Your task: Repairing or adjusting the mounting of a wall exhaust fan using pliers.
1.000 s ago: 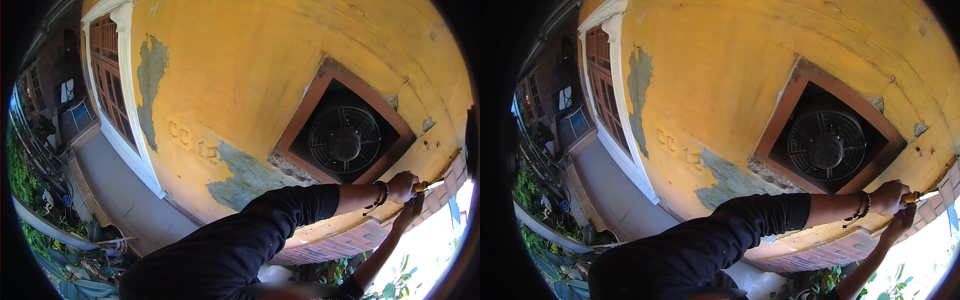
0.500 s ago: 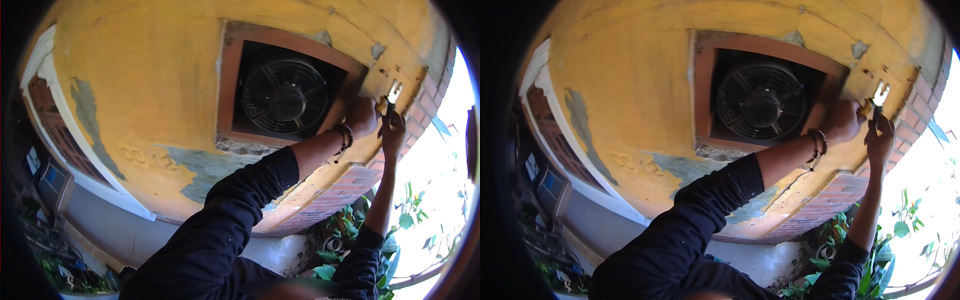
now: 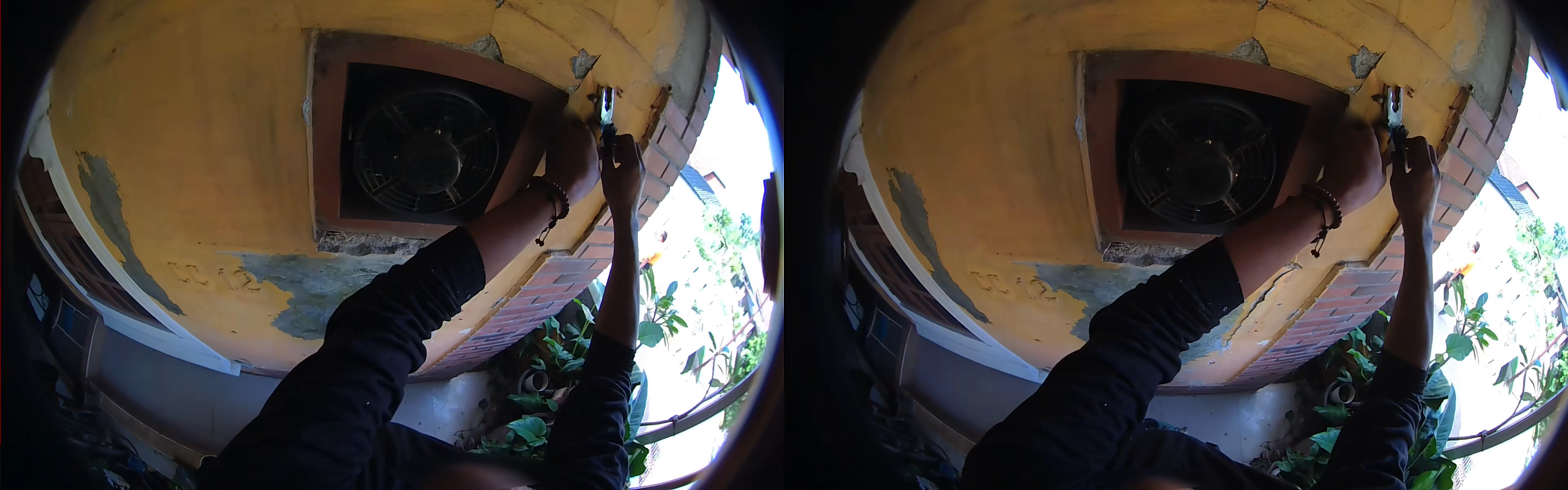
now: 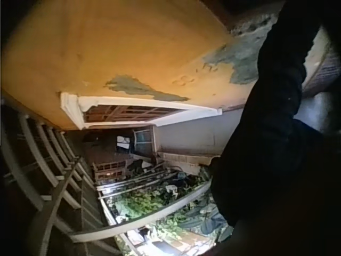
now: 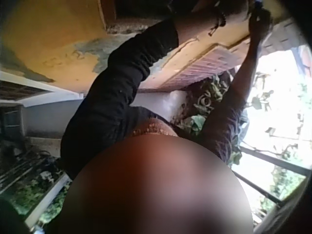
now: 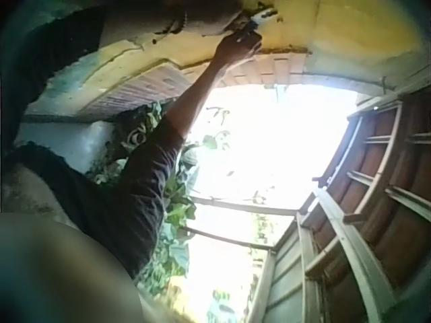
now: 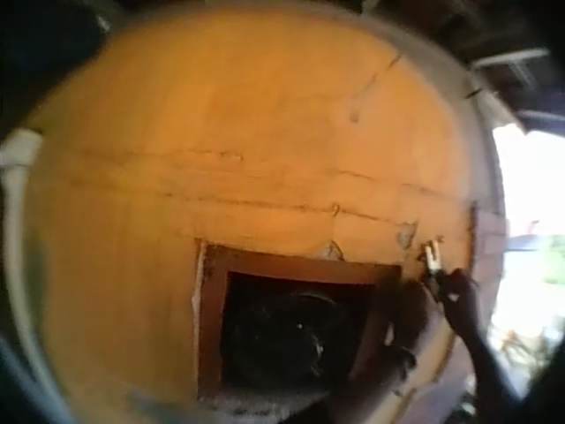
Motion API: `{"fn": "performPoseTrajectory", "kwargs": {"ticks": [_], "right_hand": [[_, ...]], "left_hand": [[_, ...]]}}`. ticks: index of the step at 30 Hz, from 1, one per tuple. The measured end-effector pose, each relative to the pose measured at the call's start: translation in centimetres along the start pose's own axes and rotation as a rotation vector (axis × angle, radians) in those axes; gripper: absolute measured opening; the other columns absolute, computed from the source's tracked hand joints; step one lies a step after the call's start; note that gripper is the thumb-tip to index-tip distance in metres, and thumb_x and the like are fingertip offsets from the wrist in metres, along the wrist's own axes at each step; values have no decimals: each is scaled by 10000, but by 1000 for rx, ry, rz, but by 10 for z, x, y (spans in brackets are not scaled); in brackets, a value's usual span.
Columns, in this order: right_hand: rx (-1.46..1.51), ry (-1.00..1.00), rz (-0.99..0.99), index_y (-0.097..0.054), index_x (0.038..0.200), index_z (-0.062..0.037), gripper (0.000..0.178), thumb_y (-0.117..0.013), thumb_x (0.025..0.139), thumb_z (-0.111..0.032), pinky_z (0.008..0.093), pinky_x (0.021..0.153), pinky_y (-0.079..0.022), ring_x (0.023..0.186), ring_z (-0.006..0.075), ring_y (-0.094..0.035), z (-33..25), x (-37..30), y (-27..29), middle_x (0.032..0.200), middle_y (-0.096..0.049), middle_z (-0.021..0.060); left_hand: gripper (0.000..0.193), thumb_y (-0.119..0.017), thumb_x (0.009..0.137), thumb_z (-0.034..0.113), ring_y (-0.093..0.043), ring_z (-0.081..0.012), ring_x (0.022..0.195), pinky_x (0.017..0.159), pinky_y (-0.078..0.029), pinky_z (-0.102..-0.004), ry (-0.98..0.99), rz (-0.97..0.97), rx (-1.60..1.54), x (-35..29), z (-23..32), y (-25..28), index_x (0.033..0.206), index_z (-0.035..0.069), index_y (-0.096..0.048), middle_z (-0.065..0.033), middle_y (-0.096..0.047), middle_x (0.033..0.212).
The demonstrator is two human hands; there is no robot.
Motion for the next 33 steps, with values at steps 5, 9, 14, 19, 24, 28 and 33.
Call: {"fn": "performPoseTrajectory", "kwargs": {"ticks": [5,9,14,19,24,28,33], "right_hand": [[-5,-74,-39,-600,992,-40,179,-710,906,-153,451,737,-529,883,357,-671,-1,3,2,950,-655,173],[100,-48,8,-615,991,-28,222,-742,890,-179,433,734,-542,861,338,-691,-13,2,-9,948,-664,171],[71,-88,-19,-616,996,-29,197,-726,898,-161,437,733,-546,873,343,-693,-3,-3,-3,941,-667,171],[132,11,-65,-582,1264,-42,429,-732,874,-139,473,859,-529,1051,381,-634,4,-16,-5,1134,-648,206],[43,236,-72,-360,1511,-43,809,-773,824,-151,504,924,-505,1149,417,-544,-26,-32,-8,1315,-588,189],[61,-76,-266,-211,1592,-36,1006,-809,788,-128,471,989,-493,1206,411,-546,-20,-28,-16,1394,-505,238],[68,-69,-264,-209,1492,-22,915,-798,816,-202,523,874,-530,1129,482,-586,-18,-23,-21,1301,-533,295]], "left_hand": [[175,-548,953,152,-676,-367,838,737,-547,-463,-203,-19,297,9,7,-17,938,23,-666,-218,-670,895],[192,-545,953,168,-675,-363,802,707,-540,-467,-219,42,294,8,-14,-29,914,29,-672,-210,-673,872],[216,-613,911,198,-677,-345,746,666,-530,-453,-236,35,252,-1,-1,-21,840,8,-685,-189,-670,773],[175,-606,901,200,-697,-339,802,708,-549,-447,-138,-117,152,5,4,-9,881,52,-696,-193,-693,848],[387,-669,894,398,-723,-348,803,699,-578,-450,-40,-73,211,16,0,-5,873,17,-735,-211,-716,857],[384,-655,902,410,-722,-351,800,714,-576,-455,-46,-157,260,22,-2,-6,879,36,-741,-206,-722,850],[415,-645,900,429,-720,-361,797,737,-571,-464,-83,-251,206,25,-5,-4,921,27,-747,-201,-730,857]]}}
Point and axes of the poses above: each hand's wrist, its own x-axis towards the middle knuckle, its own y-axis out of the back of the hand, z = x × y, the point moved 5 cm from there along x, towards the middle knuckle
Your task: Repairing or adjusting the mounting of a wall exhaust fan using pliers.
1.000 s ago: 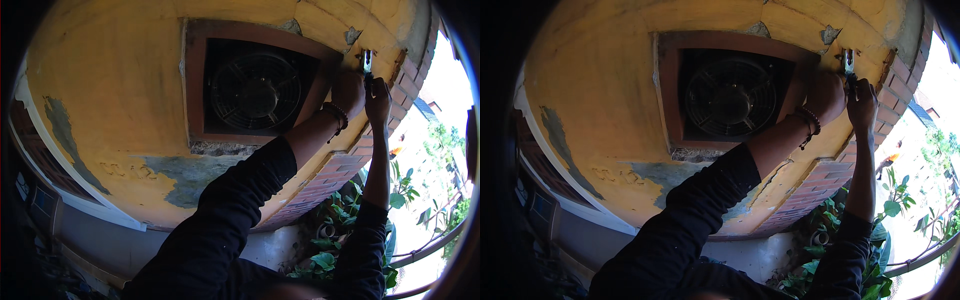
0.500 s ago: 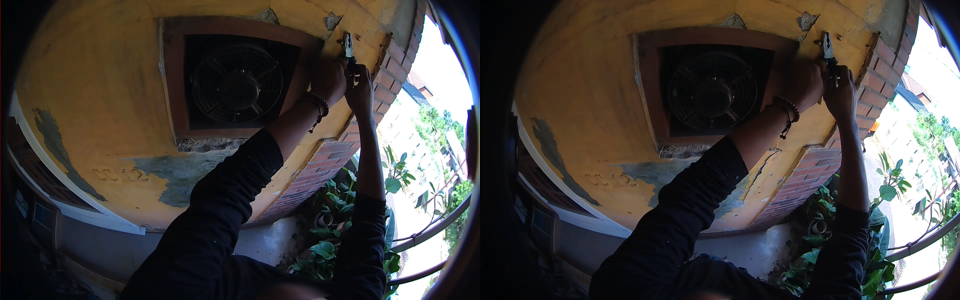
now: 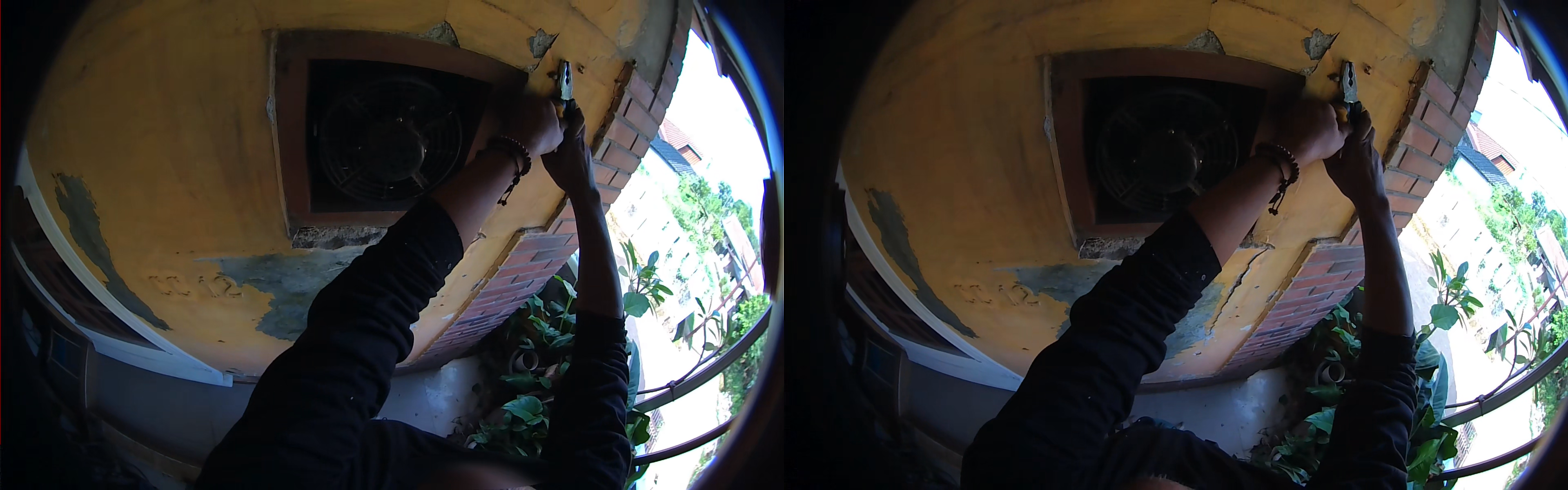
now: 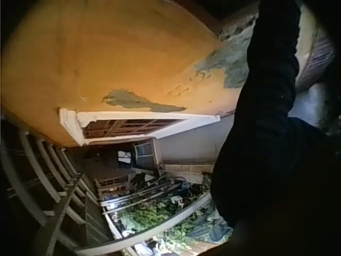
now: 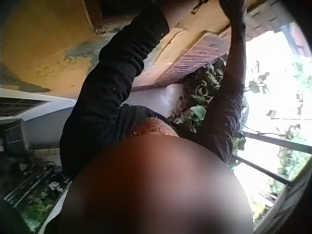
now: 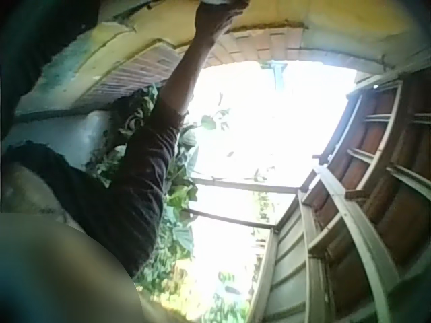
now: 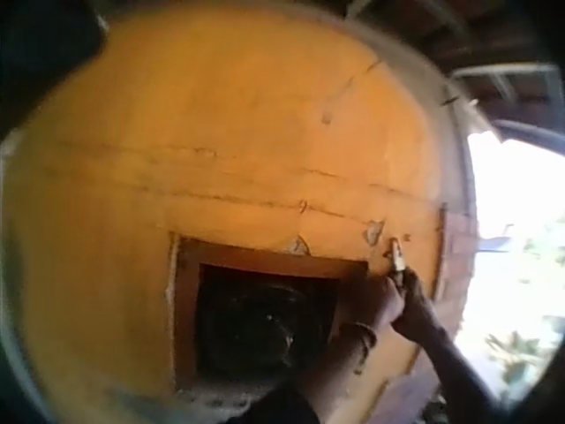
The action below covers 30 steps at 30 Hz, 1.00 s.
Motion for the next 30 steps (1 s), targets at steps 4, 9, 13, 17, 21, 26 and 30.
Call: {"fn": "performPoseTrajectory", "kwargs": {"ticks": [4,9,13,17,21,26,30], "right_hand": [[-91,-124,-48,-266,1260,-37,664,-750,870,-271,572,795,-538,1050,541,-604,1,3,-7,1200,-557,330],[-136,-38,-53,-269,1278,-21,646,-700,898,-316,592,771,-536,988,540,-621,-2,8,-12,1161,-560,319],[-146,-67,-30,-243,1236,-49,639,-711,906,-334,572,759,-538,955,526,-644,4,10,-14,1082,-615,309],[-81,-130,-74,-265,1279,-6,624,-655,927,-343,589,749,-546,928,529,-638,0,11,-11,1159,-548,327],[-80,-88,-55,-292,1256,-13,595,-668,915,-324,586,727,-540,911,527,-642,10,2,3,1113,-572,311],[-209,-163,-157,-331,1475,-44,726,-675,848,-165,500,697,-547,783,455,-674,39,-33,56,1065,-610,271],[-119,-200,-16,-379,1391,-31,559,-602,881,-80,505,716,-532,877,438,-659,14,-69,96,1031,-568,265]], "left_hand": [[433,-640,915,451,-717,-359,808,759,-566,-463,-29,-1,-14,-2,-1,1,922,33,-754,-194,-731,863],[454,-640,932,479,-713,-353,806,759,-560,-464,-57,11,-17,-5,-6,1,894,41,-755,-191,-724,843],[465,-666,922,493,-711,-345,792,733,-551,-465,-41,25,-40,0,-7,3,877,37,-749,-190,-718,823],[496,-674,916,521,-708,-343,764,709,-545,-464,-96,136,47,-11,-6,-1,855,34,-744,-189,-713,807],[525,-713,887,535,-709,-333,721,684,-551,-444,-39,89,-65,-1,-8,1,828,14,-738,-177,-709,761],[573,-760,828,582,-707,-321,707,688,-555,-441,-106,69,-83,5,-10,-1,793,12,-718,-174,-706,737],[536,-730,877,546,-702,-292,685,675,-554,-425,-20,-12,-40,4,1,-5,813,14,-712,-161,-712,747]]}}
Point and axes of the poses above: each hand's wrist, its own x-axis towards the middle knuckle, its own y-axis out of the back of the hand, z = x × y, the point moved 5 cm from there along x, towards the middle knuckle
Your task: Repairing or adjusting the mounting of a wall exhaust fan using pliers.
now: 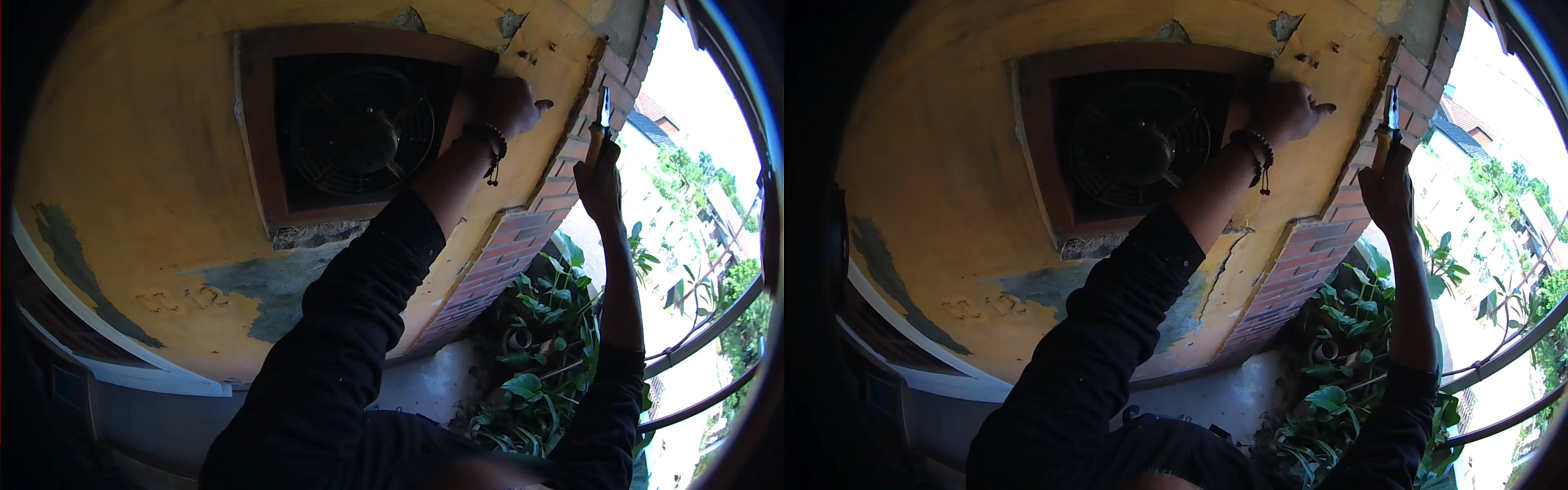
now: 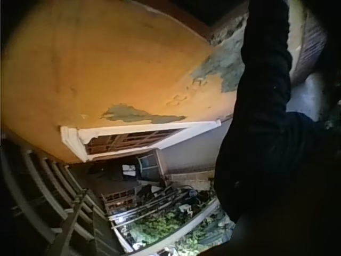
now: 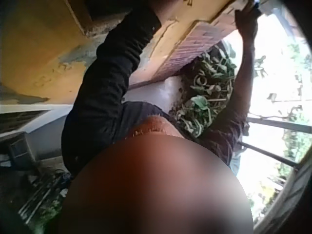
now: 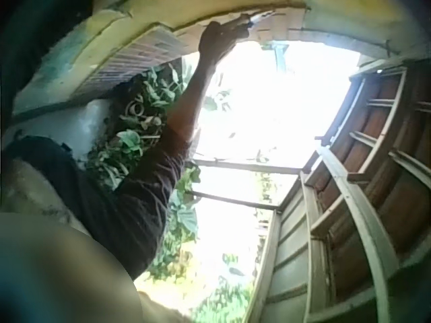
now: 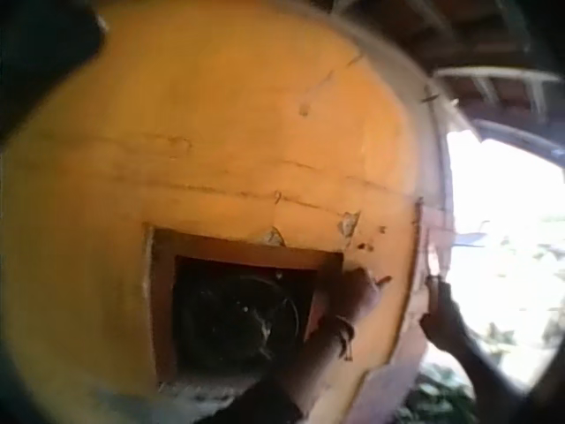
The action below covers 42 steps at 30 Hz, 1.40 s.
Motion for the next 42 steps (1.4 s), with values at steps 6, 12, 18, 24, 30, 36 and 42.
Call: {"fn": "performPoseTrajectory", "kwargs": {"ticks": [6,12,18,24,30,36,42], "right_hand": [[533,-404,-216,-487,1369,-9,395,-458,986,-99,374,694,-552,761,224,-648,-17,-60,-18,994,-629,145],[1051,-468,-121,-432,1373,7,385,-475,1041,-185,363,734,-594,900,244,-713,-38,-66,-24,1138,-668,154],[1124,-488,-71,-534,1321,9,372,-533,1007,-189,359,838,-560,1013,223,-673,-15,-64,-16,1189,-668,129],[786,-368,14,-655,1173,-2,356,-562,957,-270,330,861,-453,964,144,-609,-32,-53,-11,958,-647,57],[984,-384,-59,-659,1281,-31,423,-574,959,-293,349,964,-435,1038,163,-623,-33,-49,-21,1108,-708,59],[913,-361,-77,-661,1296,-22,460,-595,930,-292,350,989,-410,1037,157,-594,-40,-47,-17,1138,-707,49],[832,-311,-53,-609,1360,-4,495,-511,1002,-332,401,1035,-419,1176,221,-604,-37,-47,-13,1263,-685,125]], "left_hand": [[480,-623,990,433,-728,-284,764,733,-557,-379,-62,-43,-594,-28,12,-37,1183,-5,-647,-150,-737,889],[537,-555,978,236,-433,-411,1382,1190,-223,-590,-436,629,390,-33,46,19,1420,-60,-484,-266,-505,1438],[433,-526,976,300,-436,-444,1361,1218,-144,-603,-521,186,876,-47,52,-8,1181,-53,-668,-275,-591,1311],[546,-553,981,326,-360,-394,1414,1218,-137,-602,-469,317,736,-39,37,1,1345,-81,-547,-262,-507,1419],[620,-554,980,304,-234,-426,1498,1226,-113,-596,-444,394,648,-50,38,-1,1447,-87,-439,-282,-370,1552],[627,-547,958,205,-309,-446,1449,1218,-157,-594,-434,556,500,-33,32,22,1484,-85,-369,-283,-450,1468],[490,-536,945,148,-456,-386,1296,1197,-205,-599,-515,366,350,-36,40,24,1378,-69,-464,-215,-573,1223]]}}
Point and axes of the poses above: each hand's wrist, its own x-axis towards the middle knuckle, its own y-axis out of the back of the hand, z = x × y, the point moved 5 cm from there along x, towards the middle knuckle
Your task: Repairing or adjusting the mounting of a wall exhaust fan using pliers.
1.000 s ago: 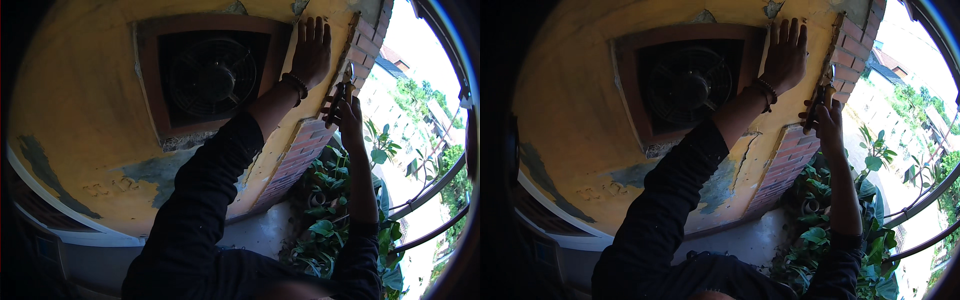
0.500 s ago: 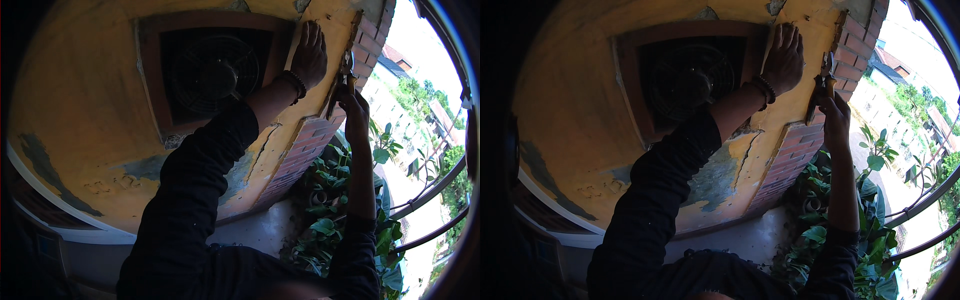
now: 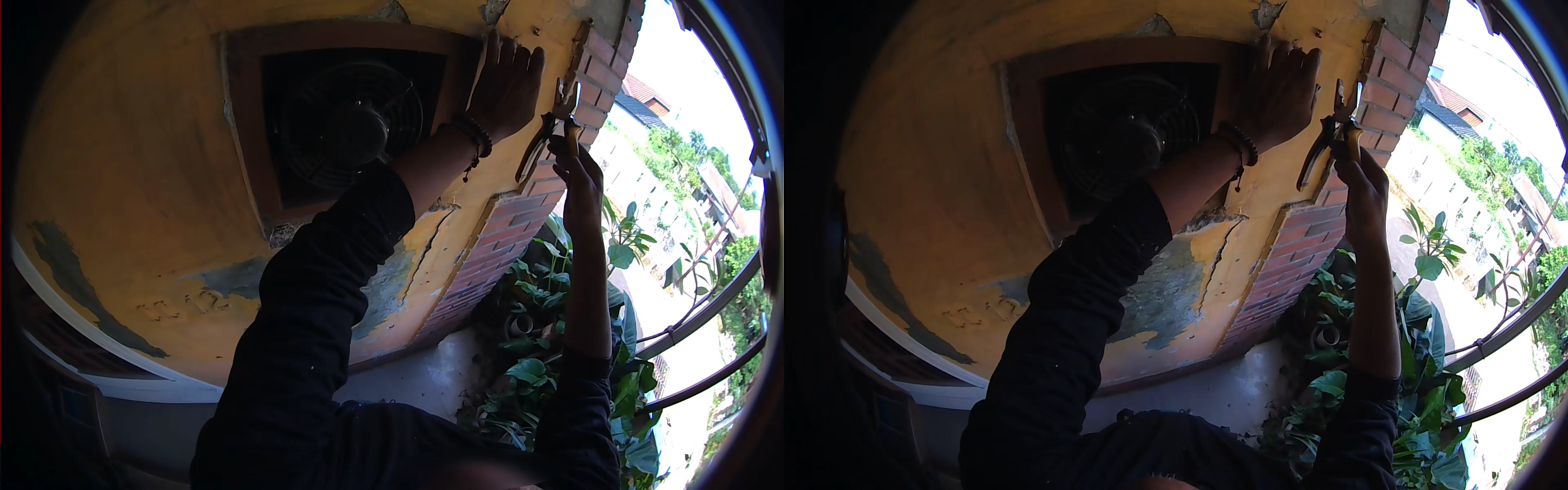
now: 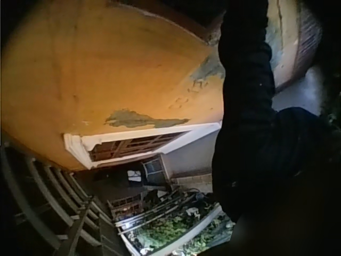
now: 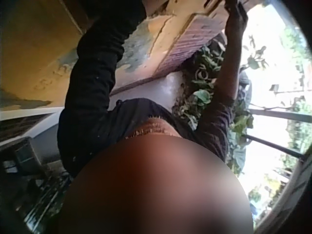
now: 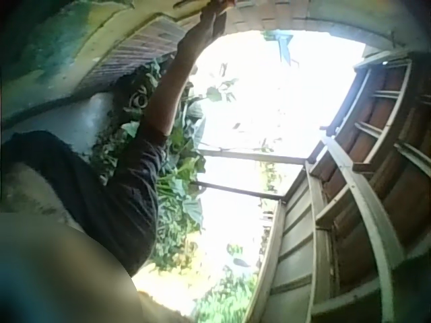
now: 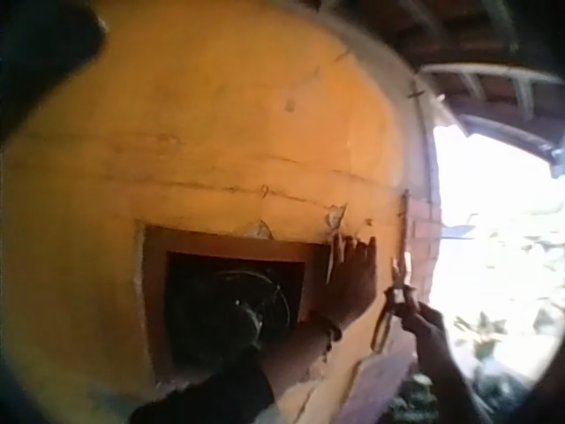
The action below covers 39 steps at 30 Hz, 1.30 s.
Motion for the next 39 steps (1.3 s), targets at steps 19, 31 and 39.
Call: {"fn": "performPoseTrajectory", "kwargs": {"ticks": [19,31,39], "right_hand": [[44,40,11,-636,1291,35,428,-559,956,-221,319,991,-434,1064,172,-620,-18,-10,-7,1105,-706,98],[-251,-154,-22,-683,961,-49,339,-612,1019,-375,251,409,-254,464,34,-358,-15,11,-13,626,-449,-45],[-339,-48,125,-622,838,-42,376,-656,993,-383,255,423,-290,480,43,-388,-20,23,-8,635,-467,-36]], "left_hand": [[467,-514,1016,331,-537,-372,1202,1001,-436,-494,325,25,-464,-38,12,15,1288,-45,-570,-246,-550,1287],[328,-534,1057,280,-677,-298,686,648,-525,-436,311,-199,-651,-77,13,-9,1241,10,-556,-142,-667,749],[489,-617,964,276,-709,-323,810,708,-568,-438,397,-177,-210,12,-20,29,1343,-10,-503,-215,-706,875]]}}
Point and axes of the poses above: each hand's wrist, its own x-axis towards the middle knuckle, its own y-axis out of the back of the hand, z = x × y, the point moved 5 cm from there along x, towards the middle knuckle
